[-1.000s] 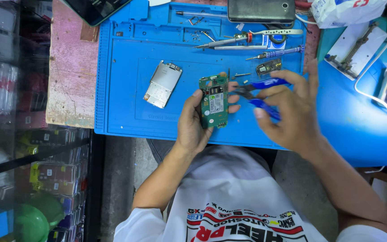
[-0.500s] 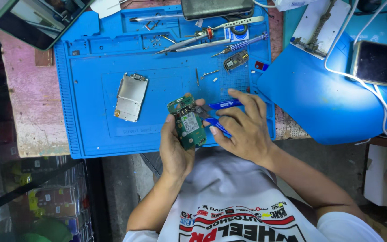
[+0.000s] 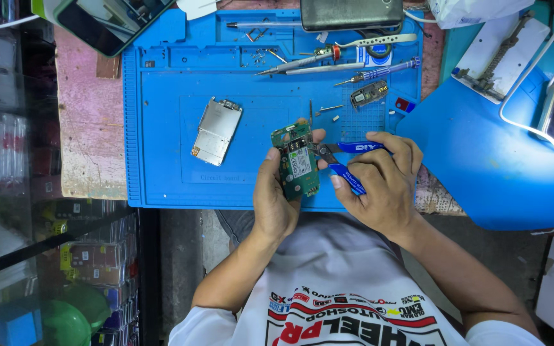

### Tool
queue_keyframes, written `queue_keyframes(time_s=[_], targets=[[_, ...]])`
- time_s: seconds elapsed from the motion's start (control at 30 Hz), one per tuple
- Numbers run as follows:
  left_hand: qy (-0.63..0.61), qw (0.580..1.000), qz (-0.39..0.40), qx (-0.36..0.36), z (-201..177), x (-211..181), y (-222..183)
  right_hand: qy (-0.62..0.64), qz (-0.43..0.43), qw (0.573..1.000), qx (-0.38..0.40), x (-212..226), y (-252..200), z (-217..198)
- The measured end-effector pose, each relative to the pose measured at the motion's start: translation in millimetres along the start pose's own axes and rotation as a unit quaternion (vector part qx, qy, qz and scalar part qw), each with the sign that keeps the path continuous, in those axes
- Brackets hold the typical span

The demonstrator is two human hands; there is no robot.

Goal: The person disassembles a mobile phone using a screwdriver and pliers, removing internal components like the logic board and screen, and then uses a small tool to pry a component from the chassis.

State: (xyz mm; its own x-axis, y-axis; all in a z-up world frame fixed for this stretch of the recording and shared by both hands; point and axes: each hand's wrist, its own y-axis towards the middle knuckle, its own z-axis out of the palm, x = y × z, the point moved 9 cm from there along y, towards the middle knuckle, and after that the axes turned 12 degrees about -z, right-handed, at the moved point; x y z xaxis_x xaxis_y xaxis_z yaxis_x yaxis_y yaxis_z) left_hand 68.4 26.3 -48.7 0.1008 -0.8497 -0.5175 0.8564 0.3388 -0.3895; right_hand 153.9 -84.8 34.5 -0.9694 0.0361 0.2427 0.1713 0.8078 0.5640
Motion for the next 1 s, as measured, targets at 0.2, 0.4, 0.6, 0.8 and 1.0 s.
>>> queue_keyframes(time_s=[0.2, 0.4, 0.6, 0.8, 1.0], targets=[[0.020, 1.000, 0.005, -0.008, 5, 3, 2, -0.022, -0.013, 1.000, 0.001, 0, 8, 1], [0.294, 0.936, 0.180, -0.074, 13, -17, -10, 0.069, 0.009, 0.998, 0.000, -2, 4, 13], [0.193, 0.972, 0.124, -0.044, -4, -18, 0, 0.411, 0.330, 0.848, 0.052, -43, -43, 58], [0.044, 0.997, 0.010, -0.067, -25, -8, 14, 0.793, 0.454, 0.398, -0.084, -37, -70, 91], [0.017, 0.997, 0.060, -0.052, -24, -20, 12, 0.603, 0.368, 0.694, -0.139, -67, -54, 49]])
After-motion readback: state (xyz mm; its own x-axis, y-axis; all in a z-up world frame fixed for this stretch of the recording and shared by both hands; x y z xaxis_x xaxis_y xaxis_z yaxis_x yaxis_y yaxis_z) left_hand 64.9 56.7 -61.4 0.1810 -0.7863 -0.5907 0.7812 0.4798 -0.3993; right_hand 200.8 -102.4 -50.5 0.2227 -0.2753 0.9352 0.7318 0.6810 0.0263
